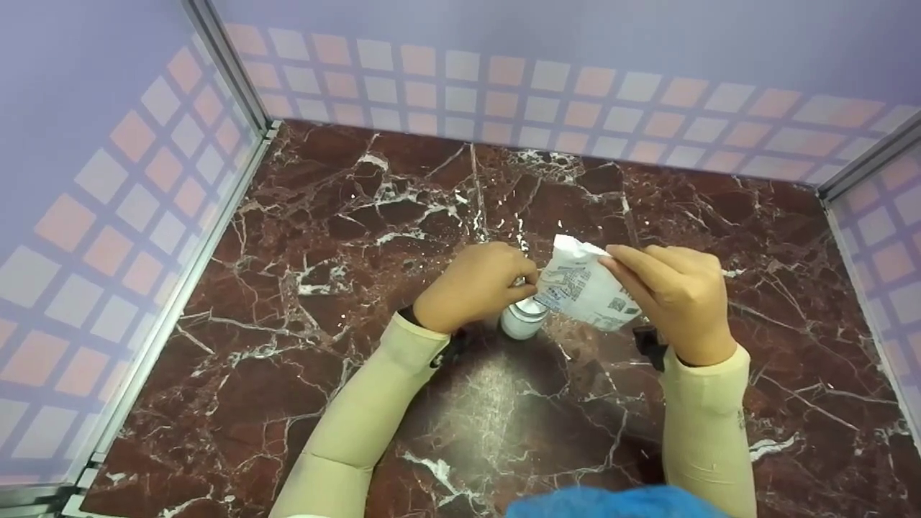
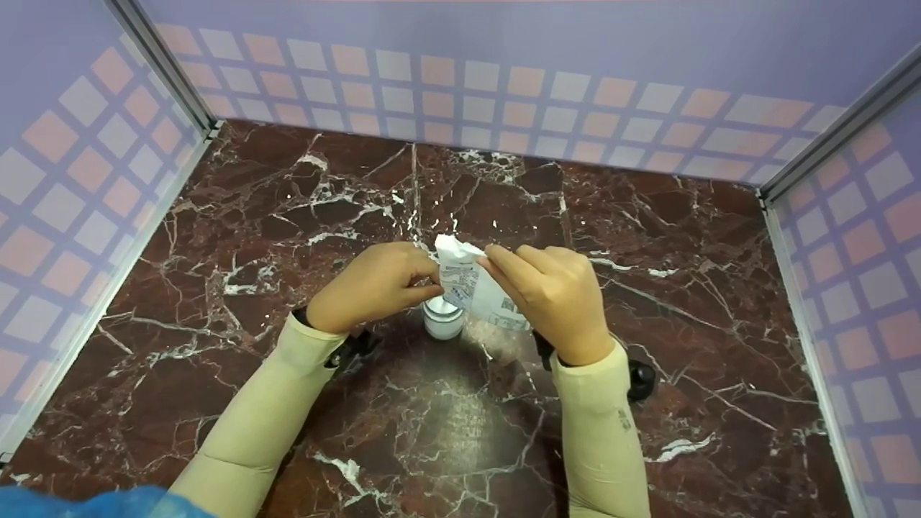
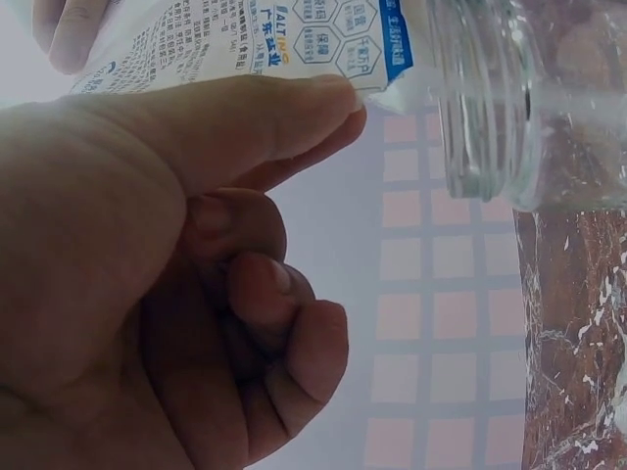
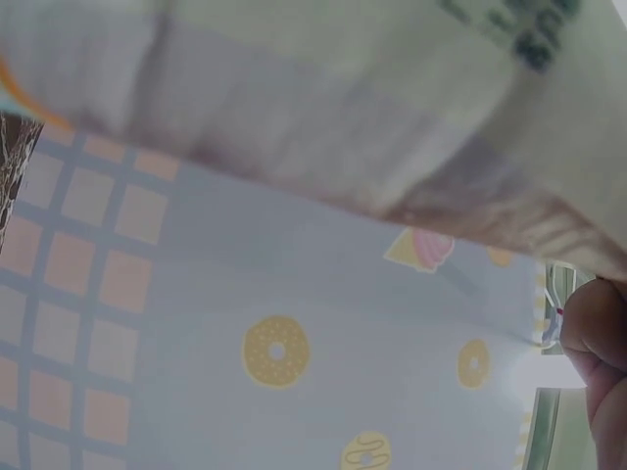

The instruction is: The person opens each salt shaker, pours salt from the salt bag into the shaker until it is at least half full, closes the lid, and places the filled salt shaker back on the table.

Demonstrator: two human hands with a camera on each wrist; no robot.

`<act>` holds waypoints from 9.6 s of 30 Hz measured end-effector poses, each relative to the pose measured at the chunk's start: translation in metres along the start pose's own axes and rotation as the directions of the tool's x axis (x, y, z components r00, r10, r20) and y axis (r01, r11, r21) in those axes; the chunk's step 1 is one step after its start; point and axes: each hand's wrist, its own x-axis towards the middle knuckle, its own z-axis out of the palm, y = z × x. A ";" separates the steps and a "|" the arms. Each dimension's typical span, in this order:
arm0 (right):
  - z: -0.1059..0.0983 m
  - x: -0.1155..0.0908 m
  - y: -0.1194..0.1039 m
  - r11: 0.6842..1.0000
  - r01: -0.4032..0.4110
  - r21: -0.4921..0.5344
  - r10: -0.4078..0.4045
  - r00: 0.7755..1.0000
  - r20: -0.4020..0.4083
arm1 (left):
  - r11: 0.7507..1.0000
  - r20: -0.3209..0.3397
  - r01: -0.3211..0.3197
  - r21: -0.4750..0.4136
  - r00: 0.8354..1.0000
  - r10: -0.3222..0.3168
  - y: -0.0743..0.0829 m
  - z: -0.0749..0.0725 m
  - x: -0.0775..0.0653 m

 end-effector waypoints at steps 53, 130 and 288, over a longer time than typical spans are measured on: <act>0.000 0.010 0.007 0.998 0.033 0.046 -0.038 0.992 0.117 | 1.000 -0.036 -0.024 0.015 0.999 0.025 -0.003 0.006 0.000; 0.004 0.012 -0.007 0.999 0.051 -0.010 -0.050 0.994 0.092 | 0.999 -0.043 -0.029 0.043 0.999 0.031 -0.004 0.003 -0.001; -0.007 -0.011 0.006 0.999 -0.025 0.046 0.021 0.995 0.094 | 1.000 -0.123 0.001 0.024 0.992 0.002 -0.006 0.007 0.003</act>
